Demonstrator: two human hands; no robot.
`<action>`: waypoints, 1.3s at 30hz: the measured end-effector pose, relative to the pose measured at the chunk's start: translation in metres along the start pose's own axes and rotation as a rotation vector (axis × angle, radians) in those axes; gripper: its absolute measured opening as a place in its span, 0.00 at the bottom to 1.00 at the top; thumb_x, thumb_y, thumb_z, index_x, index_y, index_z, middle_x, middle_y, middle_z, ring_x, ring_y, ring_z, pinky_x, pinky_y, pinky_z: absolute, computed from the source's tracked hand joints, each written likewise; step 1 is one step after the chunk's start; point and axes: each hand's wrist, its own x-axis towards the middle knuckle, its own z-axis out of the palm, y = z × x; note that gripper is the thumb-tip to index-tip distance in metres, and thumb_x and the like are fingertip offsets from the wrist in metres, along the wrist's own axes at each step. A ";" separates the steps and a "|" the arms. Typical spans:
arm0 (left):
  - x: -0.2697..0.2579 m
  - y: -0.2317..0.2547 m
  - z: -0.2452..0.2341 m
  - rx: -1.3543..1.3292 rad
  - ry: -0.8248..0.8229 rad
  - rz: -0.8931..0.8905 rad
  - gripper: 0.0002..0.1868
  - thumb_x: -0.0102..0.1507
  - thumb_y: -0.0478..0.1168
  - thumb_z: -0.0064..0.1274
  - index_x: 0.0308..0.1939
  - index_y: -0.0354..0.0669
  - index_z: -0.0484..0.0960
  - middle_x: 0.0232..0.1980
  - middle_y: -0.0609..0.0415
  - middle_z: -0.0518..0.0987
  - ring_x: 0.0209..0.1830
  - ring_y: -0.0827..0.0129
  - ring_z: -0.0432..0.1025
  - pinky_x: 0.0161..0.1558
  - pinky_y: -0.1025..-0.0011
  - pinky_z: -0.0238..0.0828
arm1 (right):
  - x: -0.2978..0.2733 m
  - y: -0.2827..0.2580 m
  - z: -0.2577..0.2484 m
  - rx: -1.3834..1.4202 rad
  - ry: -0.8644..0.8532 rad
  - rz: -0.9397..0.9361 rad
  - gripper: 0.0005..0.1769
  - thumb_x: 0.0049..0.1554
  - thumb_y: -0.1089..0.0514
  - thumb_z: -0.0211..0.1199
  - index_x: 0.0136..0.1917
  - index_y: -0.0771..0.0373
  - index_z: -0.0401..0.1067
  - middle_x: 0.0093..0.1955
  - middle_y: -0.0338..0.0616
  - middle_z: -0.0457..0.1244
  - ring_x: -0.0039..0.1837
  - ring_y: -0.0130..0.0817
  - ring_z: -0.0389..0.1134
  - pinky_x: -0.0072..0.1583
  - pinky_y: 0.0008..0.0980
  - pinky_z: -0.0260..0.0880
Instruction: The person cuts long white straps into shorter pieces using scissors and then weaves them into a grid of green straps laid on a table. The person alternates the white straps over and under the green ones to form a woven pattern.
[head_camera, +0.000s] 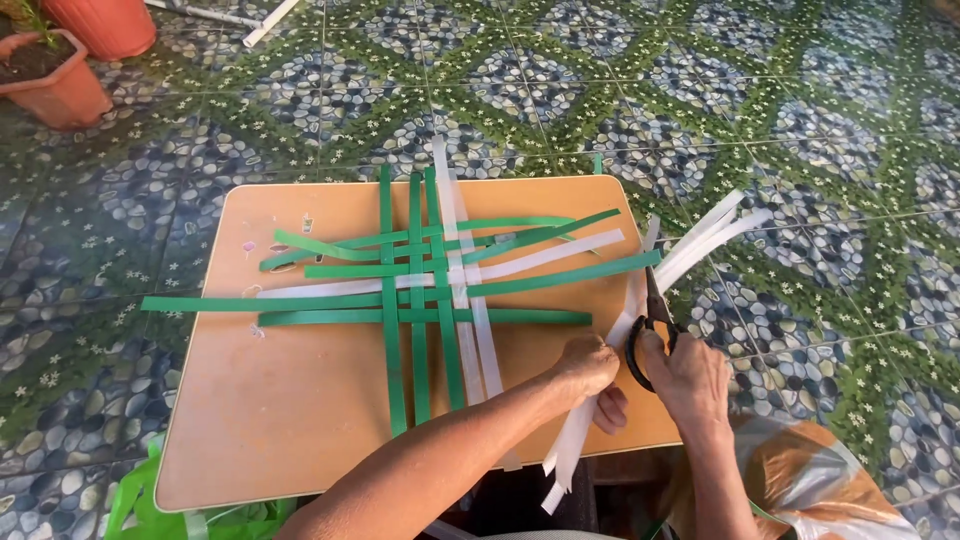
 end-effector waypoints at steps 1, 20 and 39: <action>-0.026 0.013 -0.002 0.090 0.019 0.075 0.22 0.68 0.42 0.29 0.39 0.19 0.67 0.26 0.24 0.76 0.19 0.39 0.74 0.24 0.37 0.75 | 0.002 0.000 0.007 -0.046 -0.005 0.016 0.31 0.59 0.38 0.53 0.42 0.72 0.76 0.40 0.68 0.69 0.54 0.66 0.71 0.56 0.59 0.70; 0.027 -0.006 -0.014 1.245 0.267 0.411 0.13 0.58 0.33 0.50 0.39 0.26 0.85 0.35 0.35 0.81 0.39 0.43 0.80 0.35 0.50 0.80 | 0.017 -0.032 0.019 -0.522 -0.096 0.015 0.29 0.58 0.40 0.51 0.53 0.62 0.82 0.51 0.53 0.72 0.61 0.53 0.71 0.61 0.51 0.70; -0.031 0.032 0.009 1.412 0.093 0.590 0.23 0.73 0.52 0.37 0.28 0.47 0.76 0.25 0.60 0.70 0.24 0.72 0.67 0.29 0.67 0.71 | -0.003 -0.050 -0.059 -0.316 -0.316 0.135 0.15 0.56 0.54 0.54 0.49 0.58 0.80 0.50 0.49 0.73 0.55 0.44 0.72 0.60 0.45 0.68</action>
